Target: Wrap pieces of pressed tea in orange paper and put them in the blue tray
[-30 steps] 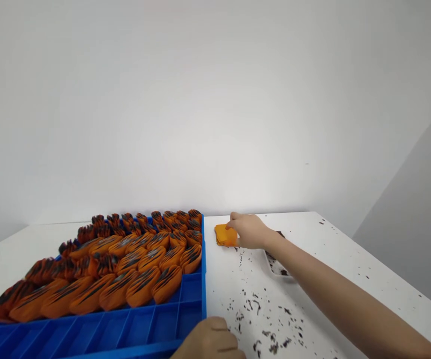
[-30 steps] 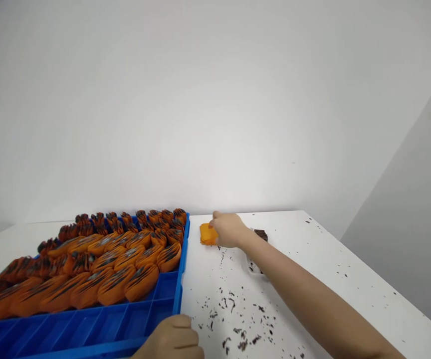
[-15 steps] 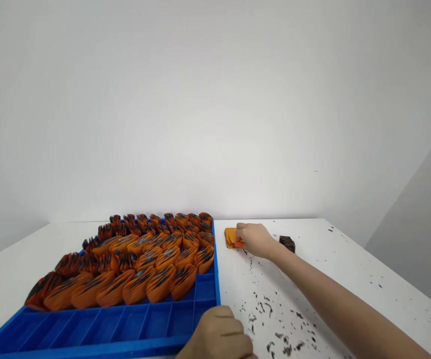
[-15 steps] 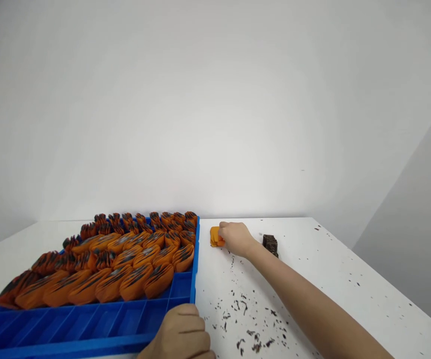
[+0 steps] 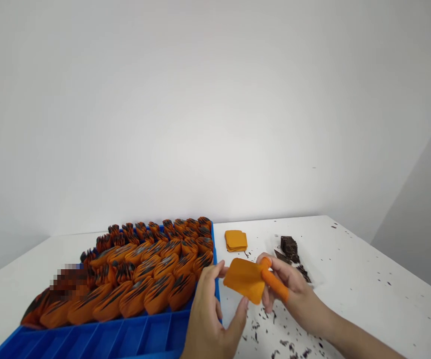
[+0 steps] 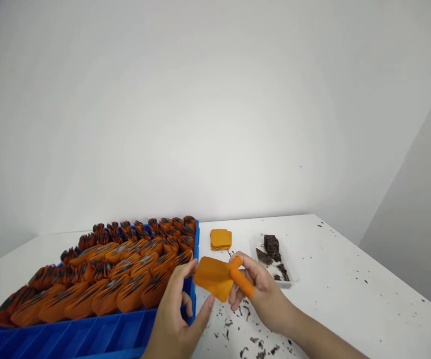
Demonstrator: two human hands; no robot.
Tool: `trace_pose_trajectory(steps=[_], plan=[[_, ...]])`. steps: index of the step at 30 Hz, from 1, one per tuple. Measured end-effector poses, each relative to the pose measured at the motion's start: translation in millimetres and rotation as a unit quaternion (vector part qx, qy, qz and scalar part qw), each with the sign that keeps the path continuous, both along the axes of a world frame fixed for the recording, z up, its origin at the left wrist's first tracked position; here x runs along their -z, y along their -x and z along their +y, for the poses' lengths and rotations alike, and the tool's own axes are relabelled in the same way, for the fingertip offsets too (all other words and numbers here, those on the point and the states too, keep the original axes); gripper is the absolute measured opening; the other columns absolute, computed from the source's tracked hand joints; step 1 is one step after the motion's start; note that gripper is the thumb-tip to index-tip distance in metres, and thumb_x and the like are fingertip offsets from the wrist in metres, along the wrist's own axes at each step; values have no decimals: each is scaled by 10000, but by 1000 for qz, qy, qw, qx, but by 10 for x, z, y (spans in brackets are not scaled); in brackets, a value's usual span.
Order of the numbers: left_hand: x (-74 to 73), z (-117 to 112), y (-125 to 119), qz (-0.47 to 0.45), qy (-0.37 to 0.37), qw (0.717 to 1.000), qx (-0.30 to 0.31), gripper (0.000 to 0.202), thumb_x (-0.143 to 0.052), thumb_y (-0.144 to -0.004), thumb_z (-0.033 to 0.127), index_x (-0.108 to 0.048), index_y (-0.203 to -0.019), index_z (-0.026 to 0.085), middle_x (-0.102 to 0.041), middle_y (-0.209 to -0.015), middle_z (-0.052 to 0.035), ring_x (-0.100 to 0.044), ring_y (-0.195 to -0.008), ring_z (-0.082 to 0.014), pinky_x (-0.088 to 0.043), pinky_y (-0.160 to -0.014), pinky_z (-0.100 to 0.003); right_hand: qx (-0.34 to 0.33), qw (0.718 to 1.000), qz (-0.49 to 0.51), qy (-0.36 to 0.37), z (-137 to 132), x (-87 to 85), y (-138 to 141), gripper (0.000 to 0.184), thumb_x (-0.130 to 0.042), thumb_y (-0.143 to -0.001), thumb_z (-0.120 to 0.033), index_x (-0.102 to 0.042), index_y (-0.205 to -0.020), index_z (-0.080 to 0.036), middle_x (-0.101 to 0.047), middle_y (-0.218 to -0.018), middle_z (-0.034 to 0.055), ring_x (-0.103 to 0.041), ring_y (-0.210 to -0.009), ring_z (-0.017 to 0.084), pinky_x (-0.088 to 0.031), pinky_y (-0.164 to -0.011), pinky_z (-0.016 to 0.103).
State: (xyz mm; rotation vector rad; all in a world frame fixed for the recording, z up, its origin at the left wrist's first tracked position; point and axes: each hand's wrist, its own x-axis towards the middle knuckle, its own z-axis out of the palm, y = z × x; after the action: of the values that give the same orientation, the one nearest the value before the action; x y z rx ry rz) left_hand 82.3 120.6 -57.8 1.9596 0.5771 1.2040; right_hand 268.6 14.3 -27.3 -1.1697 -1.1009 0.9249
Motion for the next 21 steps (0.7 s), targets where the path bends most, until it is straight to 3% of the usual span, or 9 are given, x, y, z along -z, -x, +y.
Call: trace_pose_trajectory(steps=[2, 5, 8, 10, 13, 17, 21], plan=[[-9, -8, -23, -4, 96, 995, 26, 522, -732, -952, 485, -665, -1396, 217, -729, -1177, -116, -460, -474, -78, -425, -443, -235, -21, 999, 35, -8, -9, 20, 27, 460, -742, -960, -640, -568, -990, -216, -636, -813, -12, -696, -677, 146, -647, -592, 274], [-86, -27, -24, -47, 213, 974, 52, 474, -748, -939, 572, -768, -1216, 187, -747, -932, -62, -512, -496, -100, -457, -466, -217, -65, 996, 58, -9, -8, 43, 22, 452, -793, -927, -611, -589, -984, -212, -621, -879, -4, -738, -728, 167, -652, -549, 261], [-167, -40, 8, -84, 246, 964, 61, 436, -816, -888, 573, -814, -1065, 175, -695, -798, -23, -534, -518, -103, -483, -495, -207, -70, 997, 32, -12, -9, 83, -29, 426, -838, -897, -571, -632, -946, -201, -574, -968, 4, -760, -744, 169, -584, -471, 199], [-193, -36, 34, -85, 248, 963, 65, 421, -826, -889, 557, -822, -1072, 177, -661, -797, -13, -525, -519, -96, -468, -489, -204, -60, 998, -21, -19, -17, 101, -73, 394, -871, -876, -531, -677, -905, -190, -540, -1032, 14, -756, -774, 160, -546, -478, 183], [-192, 1, 64, -66, 209, 971, 101, 326, -769, -958, 507, -828, -1009, 190, -599, -814, -16, -535, -587, -115, -449, -517, -211, -53, 991, -122, -29, -32, 106, -113, 336, -891, -872, -480, -717, -883, -193, -559, -1019, 16, -681, -768, 126, -546, -597, 224], [-170, 57, 86, -22, 63, 985, 157, 305, -673, -1043, 389, -796, -848, 189, -515, -786, -22, -537, -702, -151, -456, -616, -236, -46, 972, -224, -46, -31, 125, -87, 353, -885, -872, -507, -717, -850, -197, -565, -913, 11, -575, -769, 143, -481, -644, 261], [-187, 62, 85, 14, -5, 984, 176, 272, -664, -1047, 311, -788, -835, 195, -587, -832, -41, -612, -739, -159, -504, -665, -245, -67, 961, -258, -72, -20, 172, -55, 385, -837, -908, -552, -726, -836, -190, -524, -886, -6, -540, -737, 123, -440, -640, 253]])
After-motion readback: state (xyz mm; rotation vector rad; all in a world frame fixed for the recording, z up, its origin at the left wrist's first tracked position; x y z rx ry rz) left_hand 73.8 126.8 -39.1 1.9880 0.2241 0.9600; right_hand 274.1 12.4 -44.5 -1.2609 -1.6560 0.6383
